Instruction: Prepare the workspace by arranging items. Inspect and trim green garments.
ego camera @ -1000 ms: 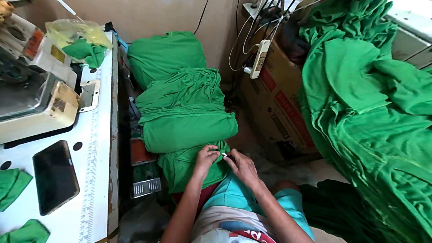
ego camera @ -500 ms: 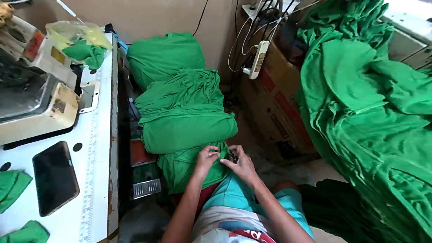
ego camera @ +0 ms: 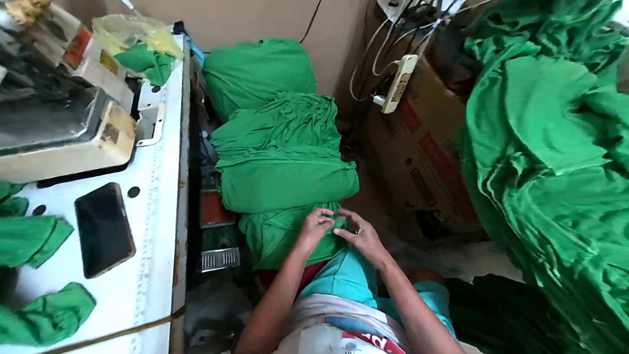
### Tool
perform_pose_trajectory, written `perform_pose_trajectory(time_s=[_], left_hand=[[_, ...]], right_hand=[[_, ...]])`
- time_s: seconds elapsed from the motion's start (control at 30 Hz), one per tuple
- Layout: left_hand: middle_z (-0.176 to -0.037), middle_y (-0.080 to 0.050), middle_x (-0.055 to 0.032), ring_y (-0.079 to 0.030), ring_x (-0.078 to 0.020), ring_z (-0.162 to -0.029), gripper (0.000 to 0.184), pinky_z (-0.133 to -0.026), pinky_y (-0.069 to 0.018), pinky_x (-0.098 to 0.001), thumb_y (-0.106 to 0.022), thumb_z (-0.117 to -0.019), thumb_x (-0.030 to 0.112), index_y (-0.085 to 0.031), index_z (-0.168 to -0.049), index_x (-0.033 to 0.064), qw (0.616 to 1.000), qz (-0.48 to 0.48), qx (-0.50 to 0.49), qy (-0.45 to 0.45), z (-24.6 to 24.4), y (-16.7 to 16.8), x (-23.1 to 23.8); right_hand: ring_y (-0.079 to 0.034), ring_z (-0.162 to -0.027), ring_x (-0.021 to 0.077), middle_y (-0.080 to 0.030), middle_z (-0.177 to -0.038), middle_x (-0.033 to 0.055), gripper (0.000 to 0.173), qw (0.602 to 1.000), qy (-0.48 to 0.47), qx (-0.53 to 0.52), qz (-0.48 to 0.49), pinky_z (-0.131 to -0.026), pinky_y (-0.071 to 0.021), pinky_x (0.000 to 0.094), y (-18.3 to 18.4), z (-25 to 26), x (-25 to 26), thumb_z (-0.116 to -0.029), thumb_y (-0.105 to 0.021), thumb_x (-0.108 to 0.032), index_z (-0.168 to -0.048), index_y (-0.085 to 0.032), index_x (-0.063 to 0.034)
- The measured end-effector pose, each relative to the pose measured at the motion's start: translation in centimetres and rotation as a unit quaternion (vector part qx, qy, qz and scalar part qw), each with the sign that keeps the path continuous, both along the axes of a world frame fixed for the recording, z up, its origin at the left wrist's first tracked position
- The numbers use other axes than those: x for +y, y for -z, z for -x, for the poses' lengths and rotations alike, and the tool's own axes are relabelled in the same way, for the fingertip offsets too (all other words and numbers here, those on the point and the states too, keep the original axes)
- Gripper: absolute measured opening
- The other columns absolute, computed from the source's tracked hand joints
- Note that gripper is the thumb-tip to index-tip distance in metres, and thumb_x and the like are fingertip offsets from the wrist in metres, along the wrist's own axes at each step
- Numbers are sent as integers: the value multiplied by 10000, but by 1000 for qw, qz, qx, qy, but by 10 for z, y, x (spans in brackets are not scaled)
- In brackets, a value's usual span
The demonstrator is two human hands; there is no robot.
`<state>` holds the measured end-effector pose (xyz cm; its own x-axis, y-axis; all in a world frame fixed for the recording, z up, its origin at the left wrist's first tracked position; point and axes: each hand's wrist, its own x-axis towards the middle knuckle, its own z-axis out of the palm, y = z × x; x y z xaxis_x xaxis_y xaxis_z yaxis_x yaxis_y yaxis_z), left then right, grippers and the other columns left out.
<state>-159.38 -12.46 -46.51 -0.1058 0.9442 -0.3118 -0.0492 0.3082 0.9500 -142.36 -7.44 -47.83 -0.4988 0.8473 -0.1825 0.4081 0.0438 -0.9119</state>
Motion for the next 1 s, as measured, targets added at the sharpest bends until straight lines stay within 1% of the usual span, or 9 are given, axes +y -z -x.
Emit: perform_pose_trajectory(time_s=[0.2, 0.3, 0.4, 0.53, 0.67, 0.77, 0.83, 0.9, 1.0], left_hand=[[-1576, -451, -140, -383, -342, -1471, 842, -1187, -232, -628, -778, -885, 360, -380, -1576, 88, 937, -12, 349, -14, -7, -1, -20], [-1665, -310, -121, -365, -386, -1480, 843, -1139, -295, -653, -791, -874, 272, -373, -1597, 157, 865, 77, 492, -54, 22, 15, -40], [-1559, -460, -177, -503, -442, -1342, 725, -1052, -366, -685, -795, -787, 74, -546, -1467, 74, 828, 120, 533, -126, 67, 29, -79], [-1295, -673, -195, -581, -411, -1258, 355, -1114, -346, -622, -630, -945, 92, -688, -1293, 55, 825, 227, 482, -189, 107, 40, -135], [-1278, -634, -280, -639, -386, -1166, 399, -1033, -483, -545, -545, -1054, 191, -573, -1363, -60, 870, 383, 271, -148, 124, 40, -161], [-960, -696, -120, -670, -157, -785, 372, -766, -563, -327, -314, -1122, 172, -522, -1288, -88, 936, 230, -27, -265, 134, 18, -154], [-1333, -633, -104, -637, -157, -1158, 409, -1005, -511, -367, -238, -1113, 195, -397, -1429, -10, 909, -42, -196, -365, 142, 4, -136], [-1679, -248, -52, -319, -212, -1505, 646, -1189, -328, -505, -421, -1070, 374, -177, -1636, 177, 905, -199, -172, -334, 159, 8, -116], [-1674, -254, -113, -349, -273, -1491, 651, -1156, -391, -516, -477, -1066, 386, -258, -1618, 120, 928, -140, -12, -344, 168, 5, -95]], right_hand=[[-680, -987, 229, -699, -1064, 200, 208, 981, 110, 21, -158, -911, -564, 403, 3, 2, 6, -985, -640, -96, -1085, -690, 79], [-650, -932, 144, -678, -1017, 191, 222, 957, 205, 72, -191, -866, -553, 302, -8, -17, 28, -989, -620, -67, -1082, -645, 133], [-609, -892, 93, -647, -986, 154, 215, 945, 246, 51, -210, -825, -520, 241, -13, -37, 50, -990, -609, -76, -1067, -626, 124], [-616, -1133, 346, -636, -1188, 286, 292, 964, 182, -71, -181, -995, -486, 487, -14, -49, 58, -1029, -570, -142, -1190, -618, 97], [-634, -1021, 381, -645, -1102, 297, 280, 981, 74, -163, -68, -923, -490, 571, -28, -42, 73, -1035, -579, -142, -1180, -603, 96], [-524, -693, 158, -579, -907, 118, 219, 993, 17, -119, 1, -636, -468, 356, -45, -33, 91, -1049, -546, -143, -1158, -577, 45], [-490, -559, 18, -573, -866, -2, 240, 988, 143, 58, 28, -526, -465, 197, -47, -21, 100, -1076, -477, -140, -1250, -498, 22], [-537, -544, 5, -681, -995, -9, 273, 932, 290, 208, 56, -491, -463, 176, -42, -9, 106, -1113, -391, -170, -1353, -415, -42], [-562, -556, 25, -694, -1047, 27, 335, 918, 322, 230, 36, -496, -466, 185, -44, 13, 92, -1133, -298, -185, -1423, -350, -27]])
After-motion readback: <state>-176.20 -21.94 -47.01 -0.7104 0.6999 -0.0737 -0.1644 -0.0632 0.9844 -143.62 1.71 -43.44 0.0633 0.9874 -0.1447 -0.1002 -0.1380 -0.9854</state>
